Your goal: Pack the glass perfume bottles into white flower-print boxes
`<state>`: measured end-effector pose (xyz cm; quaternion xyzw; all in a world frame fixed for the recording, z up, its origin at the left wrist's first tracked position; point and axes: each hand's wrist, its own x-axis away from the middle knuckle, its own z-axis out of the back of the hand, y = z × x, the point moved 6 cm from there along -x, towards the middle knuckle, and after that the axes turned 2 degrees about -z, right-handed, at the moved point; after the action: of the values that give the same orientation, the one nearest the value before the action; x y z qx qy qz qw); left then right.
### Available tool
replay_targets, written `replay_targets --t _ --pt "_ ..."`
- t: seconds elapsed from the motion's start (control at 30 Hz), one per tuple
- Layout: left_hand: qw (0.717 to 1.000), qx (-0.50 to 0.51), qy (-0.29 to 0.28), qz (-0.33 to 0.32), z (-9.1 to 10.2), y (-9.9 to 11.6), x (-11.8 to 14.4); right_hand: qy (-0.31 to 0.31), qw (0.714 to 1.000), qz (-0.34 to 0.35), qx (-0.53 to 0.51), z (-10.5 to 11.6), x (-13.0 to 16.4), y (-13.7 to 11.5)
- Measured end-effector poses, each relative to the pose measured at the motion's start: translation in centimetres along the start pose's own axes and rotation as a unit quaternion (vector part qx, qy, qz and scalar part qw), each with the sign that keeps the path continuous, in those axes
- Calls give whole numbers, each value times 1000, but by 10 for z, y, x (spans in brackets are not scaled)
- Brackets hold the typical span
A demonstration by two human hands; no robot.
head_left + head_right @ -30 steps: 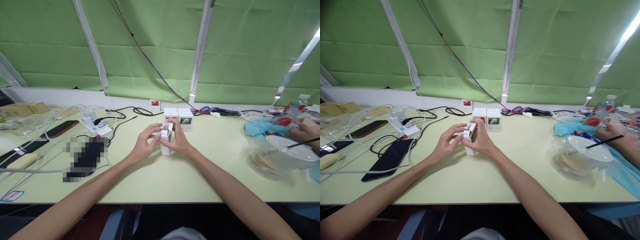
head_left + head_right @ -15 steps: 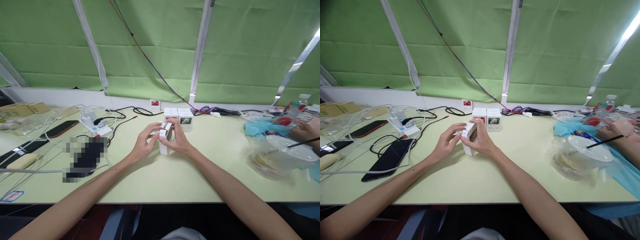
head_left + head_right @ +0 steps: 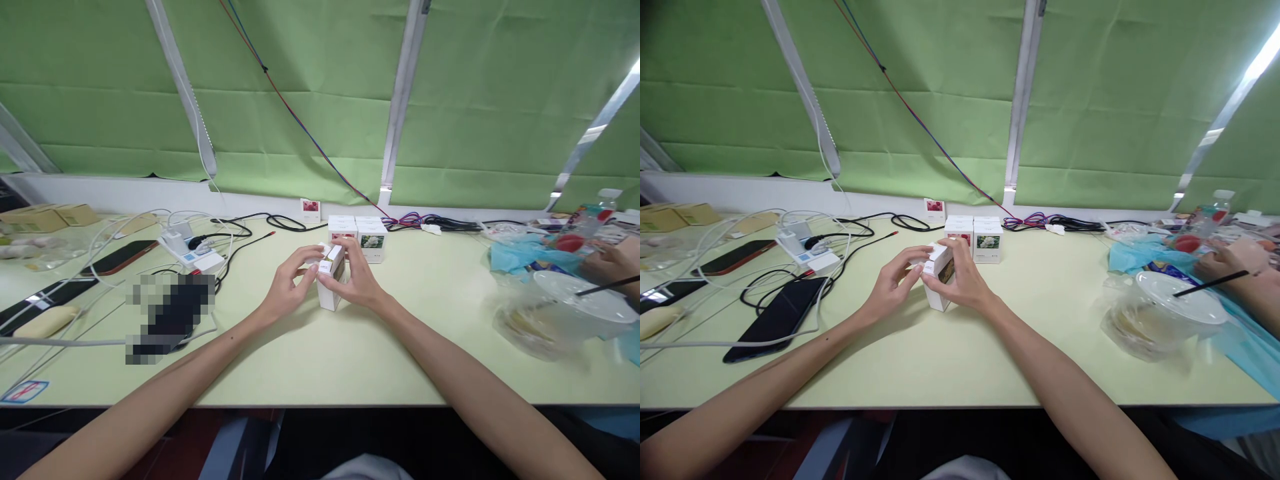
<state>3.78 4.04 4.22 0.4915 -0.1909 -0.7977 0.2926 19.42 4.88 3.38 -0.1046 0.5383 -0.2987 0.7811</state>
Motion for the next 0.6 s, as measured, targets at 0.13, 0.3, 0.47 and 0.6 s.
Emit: replay_targets --t 0.13,0.3,0.47,0.6 --pt "1000 3 -1 2 0 0 0 0 1000 -2 0 0 0 0" --pt "1000 1 0 1 0 0 0 2 1000 0 5 -1 -1 0" --pt "1000 -4 1 0 0 0 -1 0 1000 -2 5 0 -1 0" --pt "1000 -11 1 -2 0 0 -1 -2 1000 -4 7 0 -1 -1"
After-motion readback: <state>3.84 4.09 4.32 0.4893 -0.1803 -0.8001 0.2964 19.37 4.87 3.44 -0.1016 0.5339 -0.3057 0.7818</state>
